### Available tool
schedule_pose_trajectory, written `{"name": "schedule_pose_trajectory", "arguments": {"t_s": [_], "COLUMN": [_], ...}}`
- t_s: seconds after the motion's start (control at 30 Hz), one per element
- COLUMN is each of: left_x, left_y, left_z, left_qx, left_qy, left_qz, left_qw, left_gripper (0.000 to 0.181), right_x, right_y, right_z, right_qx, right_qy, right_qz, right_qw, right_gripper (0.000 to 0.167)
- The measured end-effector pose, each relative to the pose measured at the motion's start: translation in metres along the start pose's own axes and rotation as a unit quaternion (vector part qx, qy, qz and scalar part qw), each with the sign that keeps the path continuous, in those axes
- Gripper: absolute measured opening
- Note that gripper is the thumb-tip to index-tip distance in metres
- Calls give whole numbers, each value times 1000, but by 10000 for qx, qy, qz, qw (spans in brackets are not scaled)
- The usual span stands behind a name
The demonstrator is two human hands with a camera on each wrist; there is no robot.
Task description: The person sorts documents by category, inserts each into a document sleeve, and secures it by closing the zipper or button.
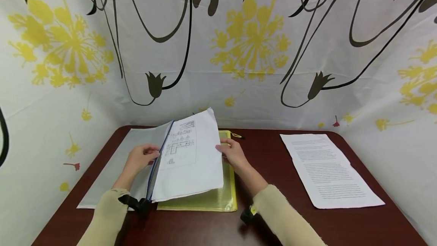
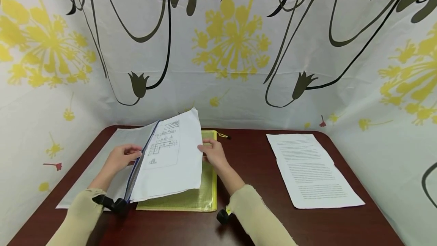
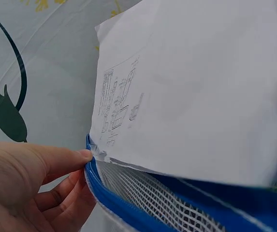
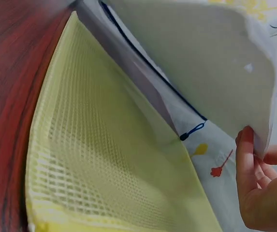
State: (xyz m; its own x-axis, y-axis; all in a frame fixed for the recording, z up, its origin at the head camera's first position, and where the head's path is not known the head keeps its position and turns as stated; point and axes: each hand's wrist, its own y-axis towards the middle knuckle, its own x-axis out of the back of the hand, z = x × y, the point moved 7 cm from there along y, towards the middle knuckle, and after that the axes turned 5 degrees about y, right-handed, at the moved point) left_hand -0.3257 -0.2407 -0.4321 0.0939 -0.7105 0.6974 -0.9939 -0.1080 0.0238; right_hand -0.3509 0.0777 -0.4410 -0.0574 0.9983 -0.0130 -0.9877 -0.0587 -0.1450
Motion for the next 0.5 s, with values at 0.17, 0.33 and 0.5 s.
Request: {"name": "schedule_pose_trajectory", "arguments": {"t_s": [0.17,0.33,0.5], "left_x": [0,0,0], "left_y": [1,2,1], "left_z": [-3,-2,-2], "left_qx": [-27,10,31], "left_qy": [9,-28,-32], "left_qz": [19,39,30], "left_qw": [10000,10000,10000], "left_gripper": [25,25,27], "right_x": [1,-4,-12], "right_y": [1,1,-4], "right_z": [0,-2,1], "right_qx": [-45,36,219], "right_qy": [80,-68,-79], "right_qz": [-26,-62,0], "right_qw": [10000,10000,9997], "right_gripper": [31,32,33]}}
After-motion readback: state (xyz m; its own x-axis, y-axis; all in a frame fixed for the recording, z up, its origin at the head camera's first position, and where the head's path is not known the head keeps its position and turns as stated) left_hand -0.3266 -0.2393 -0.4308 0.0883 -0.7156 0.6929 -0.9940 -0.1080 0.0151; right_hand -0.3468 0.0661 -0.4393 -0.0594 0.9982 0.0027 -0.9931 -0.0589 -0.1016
